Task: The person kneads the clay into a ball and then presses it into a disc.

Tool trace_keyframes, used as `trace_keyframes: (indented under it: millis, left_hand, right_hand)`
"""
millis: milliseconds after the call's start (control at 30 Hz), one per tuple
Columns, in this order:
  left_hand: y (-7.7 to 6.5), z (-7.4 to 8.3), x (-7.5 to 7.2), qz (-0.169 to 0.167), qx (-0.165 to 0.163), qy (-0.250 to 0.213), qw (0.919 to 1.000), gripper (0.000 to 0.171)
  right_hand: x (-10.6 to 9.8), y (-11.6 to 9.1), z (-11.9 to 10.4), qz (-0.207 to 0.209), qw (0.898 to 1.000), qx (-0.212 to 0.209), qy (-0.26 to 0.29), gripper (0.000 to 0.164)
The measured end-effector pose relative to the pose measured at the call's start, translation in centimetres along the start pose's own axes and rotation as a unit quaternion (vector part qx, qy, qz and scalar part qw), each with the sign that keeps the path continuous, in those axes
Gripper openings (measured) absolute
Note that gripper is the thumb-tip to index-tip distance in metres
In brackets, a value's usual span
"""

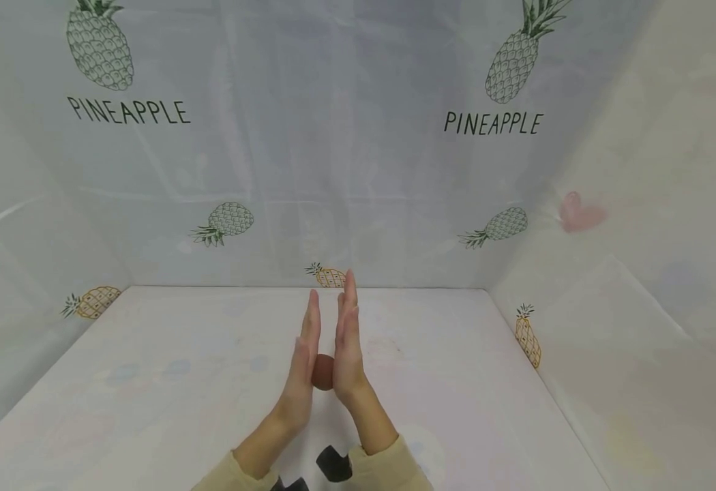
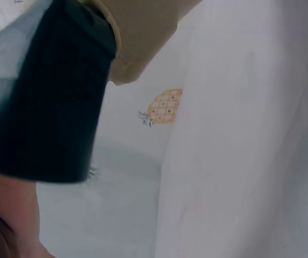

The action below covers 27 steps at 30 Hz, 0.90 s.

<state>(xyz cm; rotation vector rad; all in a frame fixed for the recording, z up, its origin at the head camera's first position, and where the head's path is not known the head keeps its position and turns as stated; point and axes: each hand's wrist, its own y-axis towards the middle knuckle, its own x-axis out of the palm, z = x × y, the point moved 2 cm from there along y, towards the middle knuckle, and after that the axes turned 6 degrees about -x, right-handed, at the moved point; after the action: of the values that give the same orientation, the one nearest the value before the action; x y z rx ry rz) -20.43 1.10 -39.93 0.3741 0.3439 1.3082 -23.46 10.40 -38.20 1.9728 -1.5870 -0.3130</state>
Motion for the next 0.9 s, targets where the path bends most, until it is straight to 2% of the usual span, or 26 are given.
trace_keyframes:
  millis: [100,200,500,600,733,900]
  left_hand:
    - [0.0,0.0,0.0,0.002,-0.005,-0.015,0.9999,0.061]
    - [0.0,0.2,-0.2,0.008,0.003,-0.020,0.9998,0.062]
    - [0.3,0.8,-1.3,0.036,0.034,-0.017,0.9986,0.064]
    - [0.5,0.9,-1.7,0.041,0.034,-0.019,0.9984,0.065]
    - [0.8,0.7,-2.4,0.054,0.027,-0.023,0.9979,0.065]
    - [1.3,0.3,-3.3,0.079,0.021,-0.015,0.9965,0.065]
  right_hand:
    - [-0.1,0.0,0.4,0.000,1.000,0.003,0.003,0.064]
    - [0.0,0.0,0.7,-0.010,1.000,0.006,0.008,0.066]
    - [1.0,-0.5,1.2,-0.081,0.995,0.050,0.042,0.067]
    - [1.4,-0.7,1.2,-0.100,0.992,0.060,0.047,0.067]
    - [2.0,-0.9,1.1,-0.116,0.991,0.055,0.049,0.067]
    - [2.7,-1.1,0.9,-0.114,0.992,0.030,0.045,0.064]
